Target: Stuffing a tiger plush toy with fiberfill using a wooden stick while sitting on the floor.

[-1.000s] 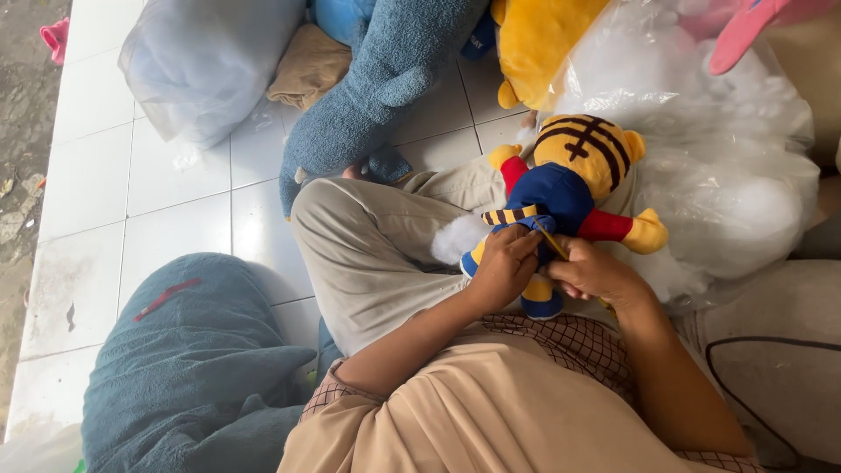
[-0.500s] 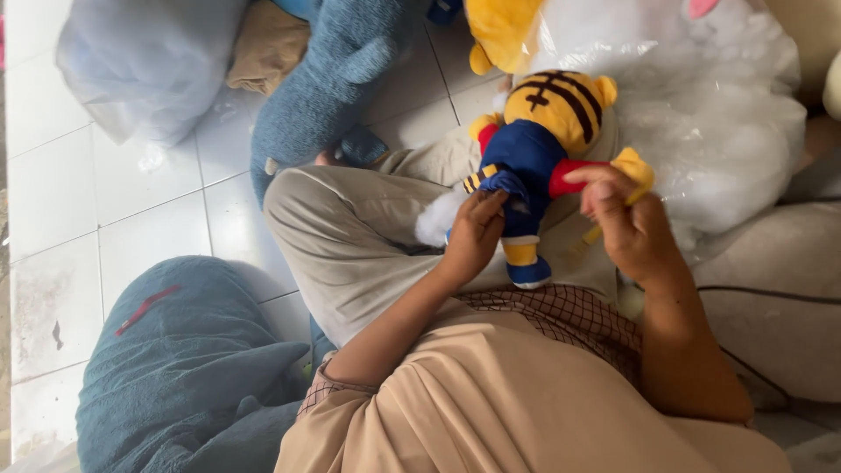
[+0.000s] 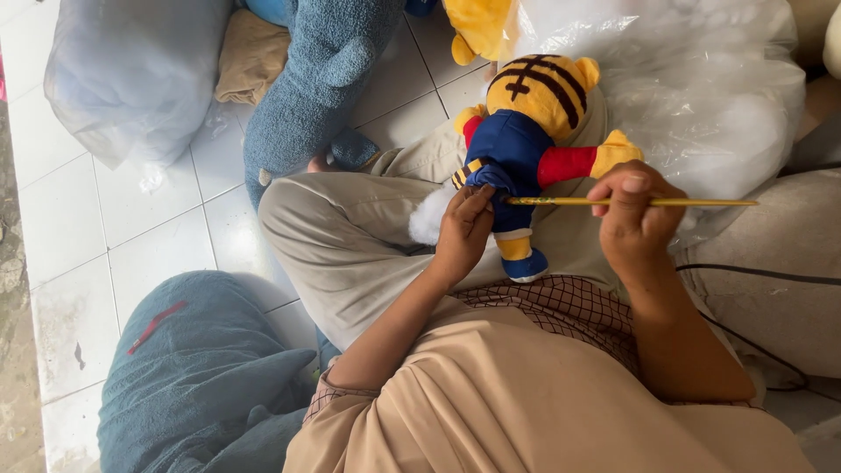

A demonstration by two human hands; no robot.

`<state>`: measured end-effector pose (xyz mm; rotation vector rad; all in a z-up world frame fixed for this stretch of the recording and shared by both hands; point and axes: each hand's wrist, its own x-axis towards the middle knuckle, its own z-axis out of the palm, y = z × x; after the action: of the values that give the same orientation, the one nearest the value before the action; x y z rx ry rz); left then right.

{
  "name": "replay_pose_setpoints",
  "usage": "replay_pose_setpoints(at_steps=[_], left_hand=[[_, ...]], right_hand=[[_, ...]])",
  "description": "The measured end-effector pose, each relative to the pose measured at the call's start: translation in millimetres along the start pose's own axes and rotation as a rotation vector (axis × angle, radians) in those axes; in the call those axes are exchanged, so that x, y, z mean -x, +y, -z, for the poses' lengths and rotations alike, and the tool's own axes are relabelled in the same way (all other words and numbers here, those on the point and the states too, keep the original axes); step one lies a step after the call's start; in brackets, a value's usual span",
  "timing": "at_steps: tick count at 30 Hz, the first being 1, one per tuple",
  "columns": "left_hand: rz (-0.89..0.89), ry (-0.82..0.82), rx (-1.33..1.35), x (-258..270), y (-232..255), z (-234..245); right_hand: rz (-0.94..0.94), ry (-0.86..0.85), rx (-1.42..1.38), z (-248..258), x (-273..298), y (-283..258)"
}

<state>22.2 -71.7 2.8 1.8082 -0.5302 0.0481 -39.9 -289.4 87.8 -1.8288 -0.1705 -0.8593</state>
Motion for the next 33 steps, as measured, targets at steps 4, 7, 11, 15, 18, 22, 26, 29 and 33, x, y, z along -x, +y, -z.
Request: replay_pose_setpoints(at_steps=[4, 7, 11, 15, 18, 22, 26, 29, 33], left_hand=[[-0.247, 0.104, 0.028, -2, -14, -6], [-0.255, 0.107, -0.020, -1, -17, -12], [-0.299, 0.119, -0.200, 0, -20, -16], [-0.368, 0.133, -0.344, 0, -4, -18], [-0.384, 0.155, -0.490, 2, 19, -18], [-0.395, 0.189, -0.568, 2, 23, -21], [-0.436, 0.218, -0.594, -1, 28, -24], [-0.451, 0.202, -0.566, 0, 28, -30], [-0.407, 0.149, -0.489, 2, 18, -29]], right_hand=[[0.054, 0.006, -0.058, -26, 9, 52], [-0.210, -0.055, -0.134, -53, 17, 56], [-0.387, -0.134, -0.073, -65, 22, 43], [-0.475, -0.176, -0.075, -56, 13, 36], [-0.528, -0.105, -0.290, -31, -3, 35], [-0.595, -0.162, -0.455, -4, -11, 45], [-0.575, -0.199, -0.462, -7, -9, 60], [-0.538, -0.226, -0.375, -31, 5, 69], [-0.559, -0.305, -0.315, -46, 7, 62]])
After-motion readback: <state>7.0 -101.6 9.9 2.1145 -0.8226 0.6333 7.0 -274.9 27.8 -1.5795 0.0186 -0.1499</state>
